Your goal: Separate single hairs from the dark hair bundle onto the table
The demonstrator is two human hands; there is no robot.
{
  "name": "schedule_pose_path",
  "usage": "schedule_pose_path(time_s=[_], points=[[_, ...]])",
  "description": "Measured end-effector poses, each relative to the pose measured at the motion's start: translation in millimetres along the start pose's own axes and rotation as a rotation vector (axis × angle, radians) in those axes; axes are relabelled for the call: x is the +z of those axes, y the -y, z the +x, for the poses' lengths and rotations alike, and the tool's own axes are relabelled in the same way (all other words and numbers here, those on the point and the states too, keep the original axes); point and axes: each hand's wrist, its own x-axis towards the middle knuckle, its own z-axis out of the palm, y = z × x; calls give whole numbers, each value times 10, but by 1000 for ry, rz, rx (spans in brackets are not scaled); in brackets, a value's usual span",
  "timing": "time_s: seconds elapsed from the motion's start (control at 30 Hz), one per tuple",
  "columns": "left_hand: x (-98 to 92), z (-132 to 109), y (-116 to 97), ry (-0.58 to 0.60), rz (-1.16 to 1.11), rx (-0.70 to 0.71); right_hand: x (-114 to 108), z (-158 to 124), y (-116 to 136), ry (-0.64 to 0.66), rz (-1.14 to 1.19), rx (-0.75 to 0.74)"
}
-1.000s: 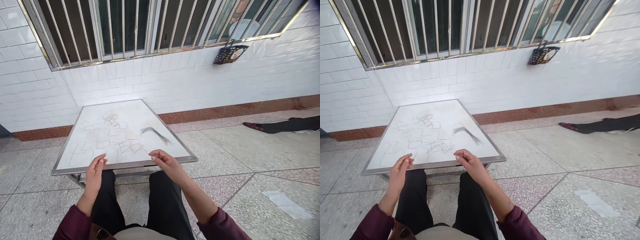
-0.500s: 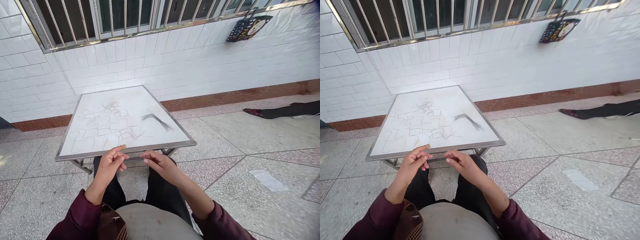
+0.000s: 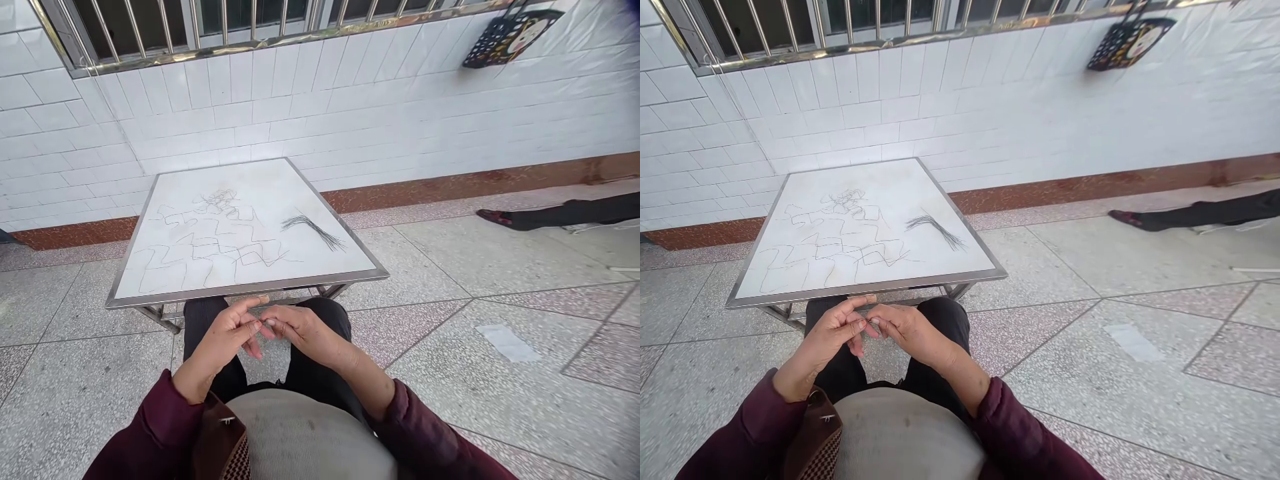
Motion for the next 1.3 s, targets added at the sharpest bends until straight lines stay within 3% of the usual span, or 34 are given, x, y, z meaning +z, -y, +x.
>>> schedule_pose_path(time_s=[0.13, 0.43, 0.53, 0.7, 0.8, 0.93, 1.0, 1.1, 1.3], points=[[-42, -25, 22, 33, -74, -46, 6, -46, -60, -35, -91, -57], [-129, -134, 14, -64, -163, -62, 30, -61, -75, -144, 2, 77], [-251, -188, 28, -137, -173, -44, 6, -73, -137, -174, 56, 127], [-473, -282, -47, -365, -74, 92, -83, -111, -215, -291, 110, 233], [-371, -264, -136, -392, 160, 156, -76, -94, -143, -232, 118, 225], [-23, -111, -145, -268, 448, 232, 22, -37, 26, -128, 86, 176], [100, -31, -99, -273, 513, 274, 72, -26, 80, -113, 46, 172], [137, 25, -50, -321, 491, 282, 112, -42, 97, -127, -17, 204], [40, -22, -129, -326, 223, 87, 116, -64, 72, -180, -68, 216]])
